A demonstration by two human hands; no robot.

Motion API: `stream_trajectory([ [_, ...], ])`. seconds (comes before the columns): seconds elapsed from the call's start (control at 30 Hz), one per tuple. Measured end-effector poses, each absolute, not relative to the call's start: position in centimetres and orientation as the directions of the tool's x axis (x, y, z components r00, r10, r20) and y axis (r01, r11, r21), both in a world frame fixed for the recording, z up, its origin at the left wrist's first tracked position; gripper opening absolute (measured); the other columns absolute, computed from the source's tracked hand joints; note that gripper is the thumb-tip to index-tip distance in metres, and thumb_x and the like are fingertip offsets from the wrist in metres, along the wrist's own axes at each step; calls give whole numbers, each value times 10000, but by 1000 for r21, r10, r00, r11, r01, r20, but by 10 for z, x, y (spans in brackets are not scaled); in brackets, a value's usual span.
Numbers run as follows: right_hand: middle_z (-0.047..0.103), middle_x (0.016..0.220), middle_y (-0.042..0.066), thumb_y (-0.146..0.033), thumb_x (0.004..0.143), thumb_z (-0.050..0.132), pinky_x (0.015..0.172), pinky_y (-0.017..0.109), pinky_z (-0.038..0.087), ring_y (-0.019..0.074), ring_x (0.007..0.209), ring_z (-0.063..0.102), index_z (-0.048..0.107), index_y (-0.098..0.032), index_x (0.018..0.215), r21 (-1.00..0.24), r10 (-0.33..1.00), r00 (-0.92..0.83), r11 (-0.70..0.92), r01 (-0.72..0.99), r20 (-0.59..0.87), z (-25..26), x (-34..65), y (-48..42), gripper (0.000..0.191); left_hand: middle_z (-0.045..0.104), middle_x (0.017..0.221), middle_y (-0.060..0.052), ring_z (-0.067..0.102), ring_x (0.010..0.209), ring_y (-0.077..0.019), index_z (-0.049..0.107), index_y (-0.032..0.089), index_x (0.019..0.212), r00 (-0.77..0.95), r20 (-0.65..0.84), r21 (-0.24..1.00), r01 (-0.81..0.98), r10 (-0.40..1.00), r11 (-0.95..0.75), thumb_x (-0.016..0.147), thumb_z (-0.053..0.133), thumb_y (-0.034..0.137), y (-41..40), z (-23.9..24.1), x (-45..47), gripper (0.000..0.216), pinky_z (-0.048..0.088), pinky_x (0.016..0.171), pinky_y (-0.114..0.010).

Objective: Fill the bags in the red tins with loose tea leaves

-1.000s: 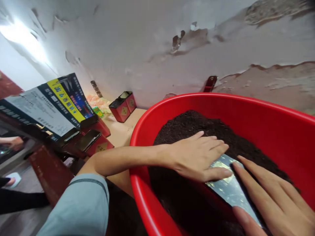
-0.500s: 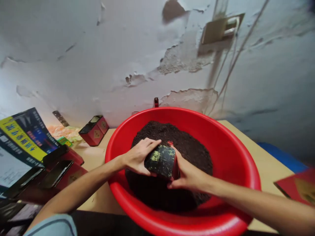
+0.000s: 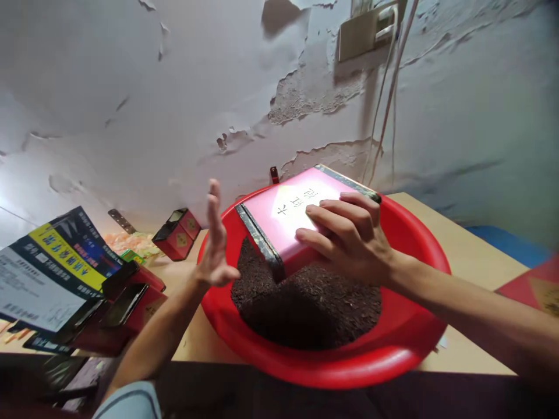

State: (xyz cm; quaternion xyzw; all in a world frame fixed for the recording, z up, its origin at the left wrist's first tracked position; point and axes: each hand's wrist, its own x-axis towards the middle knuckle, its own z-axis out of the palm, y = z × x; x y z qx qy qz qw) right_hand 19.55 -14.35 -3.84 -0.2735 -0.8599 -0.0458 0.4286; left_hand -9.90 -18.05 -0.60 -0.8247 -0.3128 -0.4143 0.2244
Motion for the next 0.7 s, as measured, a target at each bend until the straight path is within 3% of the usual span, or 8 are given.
stream_trajectory([
  [0.1,690,1146,23,-470,854,734,1147,582,364,280,1199,565,697,-395,1060,-211,470,-444,830,516,763,-32,197,-147,222,73,1738,71,40,1597,-346,-14,473,1615,142,981,3,668,132,-744,896,124,854,-180,8,-91,825,215,1223,-636],
  [0.2,705,1082,1,-495,873,714,1131,563,392,255,1138,592,708,-420,1029,-212,453,-476,853,477,754,-27,194,-150,174,315,1665,115,193,1578,-302,258,481,1565,-92,995,25,587,-36,-809,1010,33,650,-181,17,-73,622,248,1226,-575],
  [0.37,718,1020,-31,-526,905,666,1093,543,436,236,1071,615,710,-458,1025,-121,399,-600,886,448,694,-14,189,-151,145,360,1660,14,316,1536,-309,160,426,1608,49,973,152,600,226,-785,954,173,779,-176,16,-38,743,337,1189,-565],
  [0.47,714,1031,-34,-518,914,668,1085,535,431,235,1071,617,706,-478,1052,-81,362,-568,885,458,739,-10,188,-154,148,375,1651,10,263,1549,-314,265,321,1594,36,962,162,723,271,-672,970,-141,661,-173,19,-26,818,303,1174,-591],
  [0.57,702,1116,-21,-515,918,670,1103,530,404,248,1138,590,688,-468,1128,-26,327,-521,864,503,789,-12,190,-155,216,361,1642,39,212,1549,-329,331,256,1554,174,913,72,822,368,-565,905,-390,472,-172,30,-30,994,277,1108,-644],
  [0.63,682,1194,2,-554,917,651,1096,535,397,270,1195,556,668,-431,1193,45,271,-487,838,543,830,-16,194,-153,303,369,1627,80,258,1538,-314,310,329,1547,189,943,3,817,273,-576,930,-300,572,-173,39,-42,901,297,1113,-625],
  [0.7,652,1266,24,-635,914,602,1076,549,396,296,1229,529,636,-390,1271,135,165,-446,813,567,879,-21,198,-150,435,434,1575,116,379,1488,-278,328,415,1519,111,994,-69,745,22,-664,959,-62,687,-175,45,-54,735,347,1130,-567],
])
